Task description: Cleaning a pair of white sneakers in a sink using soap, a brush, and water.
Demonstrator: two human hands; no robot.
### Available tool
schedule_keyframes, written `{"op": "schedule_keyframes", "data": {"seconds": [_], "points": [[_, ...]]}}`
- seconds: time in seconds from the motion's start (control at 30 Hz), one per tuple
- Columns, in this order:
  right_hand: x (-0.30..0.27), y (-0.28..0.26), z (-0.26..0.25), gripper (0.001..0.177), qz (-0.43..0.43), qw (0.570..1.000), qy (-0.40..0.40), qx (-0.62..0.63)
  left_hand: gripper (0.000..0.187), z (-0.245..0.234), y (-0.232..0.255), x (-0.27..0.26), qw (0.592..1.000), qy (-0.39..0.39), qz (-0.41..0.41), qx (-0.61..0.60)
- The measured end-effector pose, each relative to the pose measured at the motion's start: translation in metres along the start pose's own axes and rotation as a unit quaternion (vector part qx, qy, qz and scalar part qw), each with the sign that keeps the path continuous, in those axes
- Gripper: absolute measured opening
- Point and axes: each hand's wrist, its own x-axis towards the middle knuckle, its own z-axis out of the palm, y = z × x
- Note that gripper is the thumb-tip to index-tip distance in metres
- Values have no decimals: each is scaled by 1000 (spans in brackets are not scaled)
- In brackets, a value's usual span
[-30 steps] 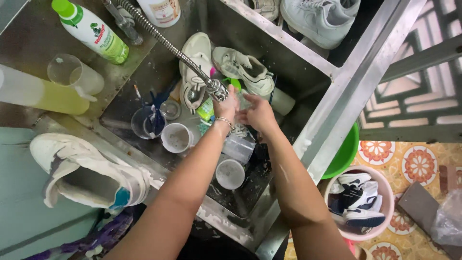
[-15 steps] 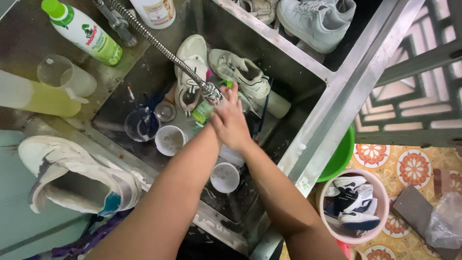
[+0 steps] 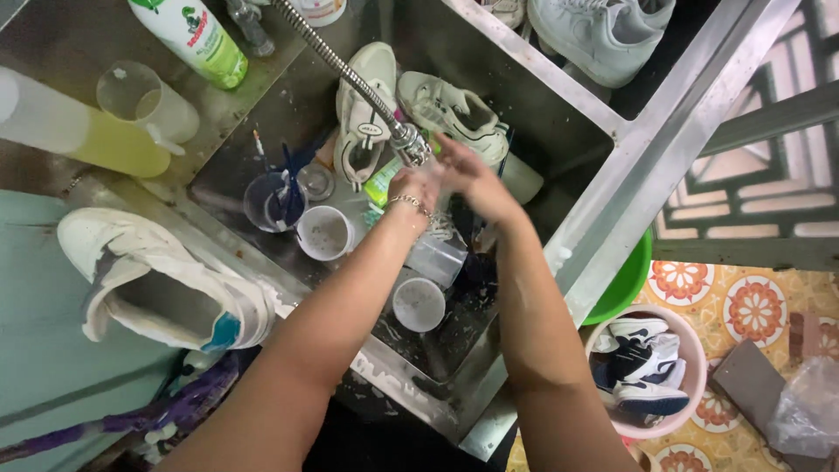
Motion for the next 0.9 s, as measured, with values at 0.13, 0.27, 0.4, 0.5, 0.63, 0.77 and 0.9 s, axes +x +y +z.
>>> {"op": "schedule_keyframes", "data": {"seconds": [0.13,0.27,0.4,0.5,0.63,0.77,0.9], "points": [[46,150,-9,67,242,965,103,-15,41,-14,13,-41,928,-107,-49,-352],[132,220,50,65,263,940,84,-198,41,-19,72,-144,964,-103,-12,-243],[74,294,98,72,291,928,112,-204,30,-22,51,-113,955,69,162,-237],[78,341,117,79,309,917,135,-212,51,-29,60,-100,970,56,43,-233],[95,395,110,91,337,900,164,-223,73,-27,85,-117,990,49,21,-134],[121,426,73,104,362,879,200,-238,74,-39,74,-81,991,65,-4,-114],[51,188,47,30,181,949,257,24,60,-42,61,-36,993,107,-37,-45]]}}
